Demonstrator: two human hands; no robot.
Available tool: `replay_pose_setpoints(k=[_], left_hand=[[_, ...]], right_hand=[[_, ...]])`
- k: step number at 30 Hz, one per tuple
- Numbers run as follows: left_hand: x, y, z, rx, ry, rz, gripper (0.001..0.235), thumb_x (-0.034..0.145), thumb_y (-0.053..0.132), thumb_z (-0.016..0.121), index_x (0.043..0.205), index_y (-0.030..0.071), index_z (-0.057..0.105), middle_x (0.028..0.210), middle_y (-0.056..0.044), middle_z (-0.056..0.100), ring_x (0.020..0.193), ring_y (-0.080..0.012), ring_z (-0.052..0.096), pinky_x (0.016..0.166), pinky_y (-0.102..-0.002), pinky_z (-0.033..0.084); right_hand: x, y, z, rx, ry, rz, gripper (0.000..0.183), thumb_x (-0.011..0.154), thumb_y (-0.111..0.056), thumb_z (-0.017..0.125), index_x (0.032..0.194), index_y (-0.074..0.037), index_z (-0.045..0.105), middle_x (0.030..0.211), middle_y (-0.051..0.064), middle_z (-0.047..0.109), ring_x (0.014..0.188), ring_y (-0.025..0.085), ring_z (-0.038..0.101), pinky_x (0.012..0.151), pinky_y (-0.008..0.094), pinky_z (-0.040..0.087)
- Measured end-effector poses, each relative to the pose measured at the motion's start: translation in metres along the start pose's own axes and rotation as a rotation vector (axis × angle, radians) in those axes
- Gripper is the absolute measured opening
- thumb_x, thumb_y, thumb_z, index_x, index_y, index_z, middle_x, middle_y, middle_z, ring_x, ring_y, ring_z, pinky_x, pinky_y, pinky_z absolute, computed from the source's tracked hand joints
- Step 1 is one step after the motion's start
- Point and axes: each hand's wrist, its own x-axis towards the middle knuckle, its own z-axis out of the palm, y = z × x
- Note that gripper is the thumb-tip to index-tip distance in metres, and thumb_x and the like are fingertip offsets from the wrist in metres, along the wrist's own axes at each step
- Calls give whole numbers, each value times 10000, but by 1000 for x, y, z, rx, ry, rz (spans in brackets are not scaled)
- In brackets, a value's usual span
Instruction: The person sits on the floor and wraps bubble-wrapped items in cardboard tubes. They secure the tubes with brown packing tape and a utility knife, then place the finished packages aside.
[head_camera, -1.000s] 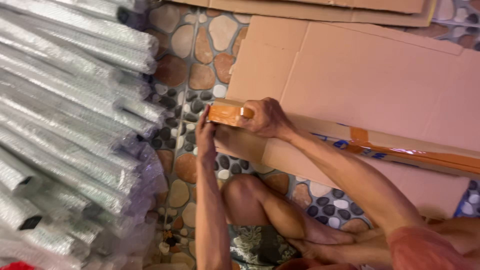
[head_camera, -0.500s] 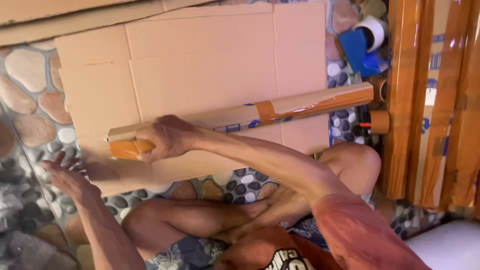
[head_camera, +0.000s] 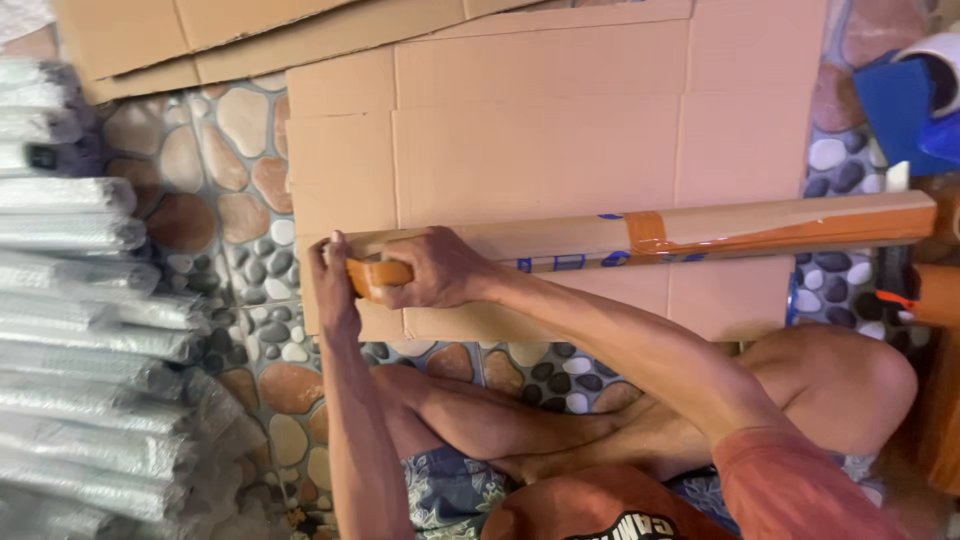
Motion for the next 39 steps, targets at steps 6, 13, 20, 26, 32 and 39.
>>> replay_pose_setpoints(k=[6,13,20,26,32,39], left_hand=[[67,-25,-135,936,-210,1020,397,1093,111,496,1390,-153,511,1189,-352,618,1061,-530,583,974,-558,443],[85,-13,-264,1250,30,538,1094,837,2,943,1639,-60,202,1308,-417,694,1164,-606,641,897,-611,485],[158,-91,-306,297,-122,124,363,1134,363,564,1475,238,551,1308,45,627,1167,-114,617,950,-271,516],[143,-82,-281,681,94,354,491,1030,292,763,1392,32,559,1218,-266,646,1085,-425,646,909,-584,576],[64,-55,-120,1183,557,762,531,1259,541,415,1551,145,617,1589,-316,329,1420,-564,419,1050,-687,330],[-100,-60,160,1095,-331,1264,1132,613,778,835,1538,187,558,1507,-177,562,1352,-392,558,1148,-593,411]], right_hand=[[37,-45,13,-20,-263,191,349,699,-490,605,823,-166,635,821,110,795,776,348,741,675,485,493],[-88,-55,-162,-196,-476,236,314,816,-442,626,806,-132,577,695,140,663,671,309,621,631,465,414],[-242,34,-315,-659,-362,1027,506,828,-656,738,801,-165,620,747,141,655,871,331,646,798,435,481],[-245,88,-305,-558,-253,1153,596,841,-746,701,834,-152,748,844,209,763,991,430,747,874,502,566],[-238,78,-306,-562,-240,1128,625,850,-759,671,858,-139,749,854,223,773,1017,438,748,877,510,574],[-249,84,-301,-556,-249,1082,641,836,-758,675,859,-125,771,877,264,774,1055,481,731,914,550,559]])
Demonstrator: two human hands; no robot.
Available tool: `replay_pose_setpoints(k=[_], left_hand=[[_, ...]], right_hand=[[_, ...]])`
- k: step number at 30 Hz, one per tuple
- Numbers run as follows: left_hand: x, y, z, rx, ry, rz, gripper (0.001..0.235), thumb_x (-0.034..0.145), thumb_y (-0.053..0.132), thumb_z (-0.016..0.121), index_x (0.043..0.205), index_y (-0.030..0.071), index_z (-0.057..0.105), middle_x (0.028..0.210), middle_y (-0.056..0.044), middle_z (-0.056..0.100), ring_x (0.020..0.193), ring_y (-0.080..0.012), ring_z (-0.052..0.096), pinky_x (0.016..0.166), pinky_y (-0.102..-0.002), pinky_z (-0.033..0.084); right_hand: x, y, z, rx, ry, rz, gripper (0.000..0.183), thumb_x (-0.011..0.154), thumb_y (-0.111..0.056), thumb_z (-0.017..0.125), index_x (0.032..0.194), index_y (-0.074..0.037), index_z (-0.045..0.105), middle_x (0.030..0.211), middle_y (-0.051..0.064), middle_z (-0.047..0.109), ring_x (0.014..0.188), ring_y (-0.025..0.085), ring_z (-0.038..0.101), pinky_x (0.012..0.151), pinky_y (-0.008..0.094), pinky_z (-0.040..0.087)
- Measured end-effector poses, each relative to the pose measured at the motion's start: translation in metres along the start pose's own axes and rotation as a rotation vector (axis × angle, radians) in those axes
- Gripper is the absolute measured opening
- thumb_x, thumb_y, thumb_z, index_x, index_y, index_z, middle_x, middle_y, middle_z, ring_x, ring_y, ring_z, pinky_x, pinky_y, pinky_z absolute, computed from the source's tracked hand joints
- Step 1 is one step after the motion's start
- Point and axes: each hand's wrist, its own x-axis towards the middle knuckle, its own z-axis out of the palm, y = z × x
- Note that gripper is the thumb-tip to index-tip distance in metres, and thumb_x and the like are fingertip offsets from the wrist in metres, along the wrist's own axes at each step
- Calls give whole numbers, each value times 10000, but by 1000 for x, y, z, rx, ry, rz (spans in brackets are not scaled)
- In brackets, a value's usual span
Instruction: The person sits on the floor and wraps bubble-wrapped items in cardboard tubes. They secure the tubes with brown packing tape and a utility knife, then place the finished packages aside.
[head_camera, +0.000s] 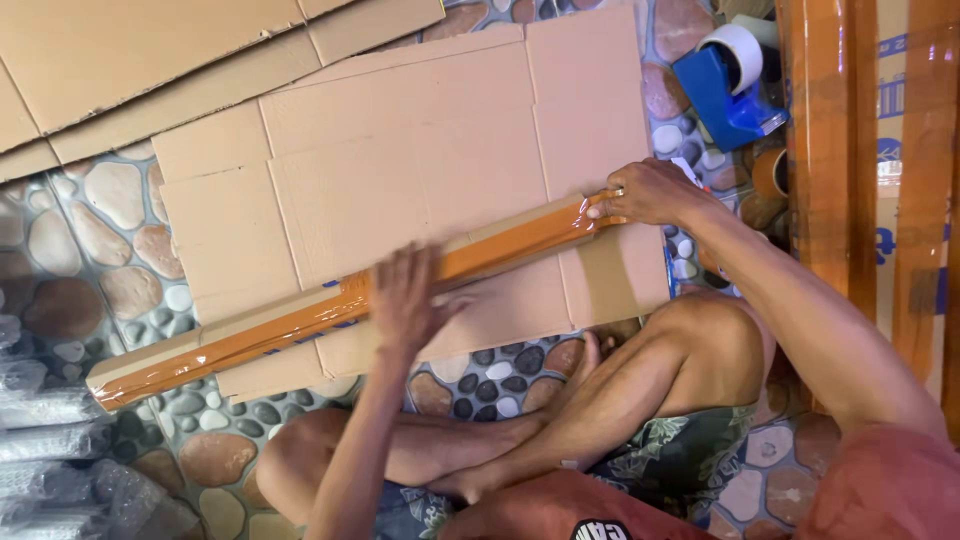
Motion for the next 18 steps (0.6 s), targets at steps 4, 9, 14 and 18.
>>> replay_pose_setpoints(k=[4,9,14,18], left_hand=[[86,121,56,151,-223,167,1143,692,724,828,1595,161,413,1383,-199,581,1250,-398,584,1103,-563,435],[130,165,136,180,-388,219,1133,846,439,768,1702,239,53,1103,-98,561,952,-334,637,814,-493,495],[130,157,-34,93,-417,374,1100,833,503,823,1684,323,150,1124,-94,564,967,-298,674,816,-409,535],[135,174,-155,-174,-373,470,687,847,587,773,1424,312,523,1087,-127,555,923,-349,675,782,-418,551]], right_hand=[[-5,0,4,0,19,-24,620,843,-734,682,879,-120,758,886,274,759,1067,490,720,907,555,557],[0,0,2,46,73,-85,505,853,-616,703,784,-117,740,777,265,717,946,487,726,774,553,536],[-18,51,11,549,-97,-341,365,809,-460,766,777,-97,754,736,76,687,763,286,665,694,414,495],[-88,41,-17,720,-205,-456,332,915,-244,766,655,-50,691,525,12,607,541,166,491,513,351,426]])
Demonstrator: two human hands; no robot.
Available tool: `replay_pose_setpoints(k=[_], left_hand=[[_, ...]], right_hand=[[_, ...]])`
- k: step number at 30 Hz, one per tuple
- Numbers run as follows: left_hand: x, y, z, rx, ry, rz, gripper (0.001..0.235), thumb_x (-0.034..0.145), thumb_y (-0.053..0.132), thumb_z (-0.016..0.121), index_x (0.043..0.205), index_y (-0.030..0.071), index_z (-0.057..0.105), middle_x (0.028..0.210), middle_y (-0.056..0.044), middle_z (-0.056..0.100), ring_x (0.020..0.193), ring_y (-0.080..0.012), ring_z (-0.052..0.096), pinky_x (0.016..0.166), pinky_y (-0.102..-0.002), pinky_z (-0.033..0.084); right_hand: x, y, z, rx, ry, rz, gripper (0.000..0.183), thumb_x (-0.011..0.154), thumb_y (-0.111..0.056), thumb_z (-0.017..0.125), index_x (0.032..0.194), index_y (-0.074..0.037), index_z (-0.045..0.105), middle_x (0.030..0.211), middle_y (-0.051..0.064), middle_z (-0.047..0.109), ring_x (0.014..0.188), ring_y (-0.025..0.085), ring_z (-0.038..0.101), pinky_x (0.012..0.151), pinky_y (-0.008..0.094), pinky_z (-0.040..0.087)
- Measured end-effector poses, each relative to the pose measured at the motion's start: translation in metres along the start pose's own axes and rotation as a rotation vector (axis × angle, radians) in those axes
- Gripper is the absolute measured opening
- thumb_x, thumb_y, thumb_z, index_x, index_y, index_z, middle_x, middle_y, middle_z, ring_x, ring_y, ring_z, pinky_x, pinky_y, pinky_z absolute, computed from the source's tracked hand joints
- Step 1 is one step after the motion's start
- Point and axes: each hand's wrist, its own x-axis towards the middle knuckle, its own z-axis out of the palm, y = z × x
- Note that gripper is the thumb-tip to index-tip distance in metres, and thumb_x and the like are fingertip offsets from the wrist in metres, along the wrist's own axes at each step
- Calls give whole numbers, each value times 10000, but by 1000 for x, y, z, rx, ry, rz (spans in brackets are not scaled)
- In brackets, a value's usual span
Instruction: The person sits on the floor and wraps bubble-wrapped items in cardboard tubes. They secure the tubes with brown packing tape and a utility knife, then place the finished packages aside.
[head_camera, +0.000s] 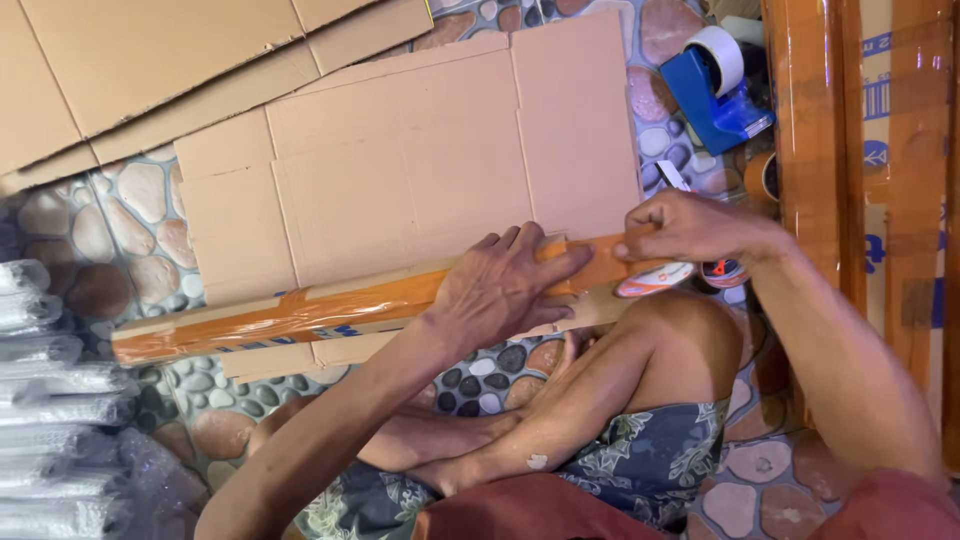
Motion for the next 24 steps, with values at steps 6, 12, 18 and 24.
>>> replay_pose_setpoints(k=[6,12,18,24], left_hand=[[77,-26,-16,-323,-214,-198,640,861,848,534,1146,277,594,1006,-94,639,975,-373,742,882,-489,565],[135,-32,115,-481,-598,-266,768,877,901,220,1181,339,647,1168,-188,756,1268,-385,673,1102,-520,491],[116,-62,204,-504,-321,-439,742,992,808,238,1182,259,700,1184,-130,640,1259,-314,654,1066,-460,520],[37,-26,108,-988,15,-447,722,862,681,689,1319,123,671,1260,-256,653,1233,-441,633,1110,-572,457]], right_hand=[[-18,33,127,1416,594,-332,336,1059,-370,559,804,-153,532,496,16,429,505,136,469,530,291,422],[0,-12,182,2065,1106,-272,337,1001,-323,681,1210,-58,688,1187,96,763,1119,262,727,1095,480,533],[37,15,205,1812,1065,-135,386,1001,-398,717,1290,-143,688,1255,27,756,1115,189,705,1077,359,505],[31,18,197,1434,1100,42,416,958,-531,739,1112,-146,698,928,20,705,641,119,544,581,196,455]])
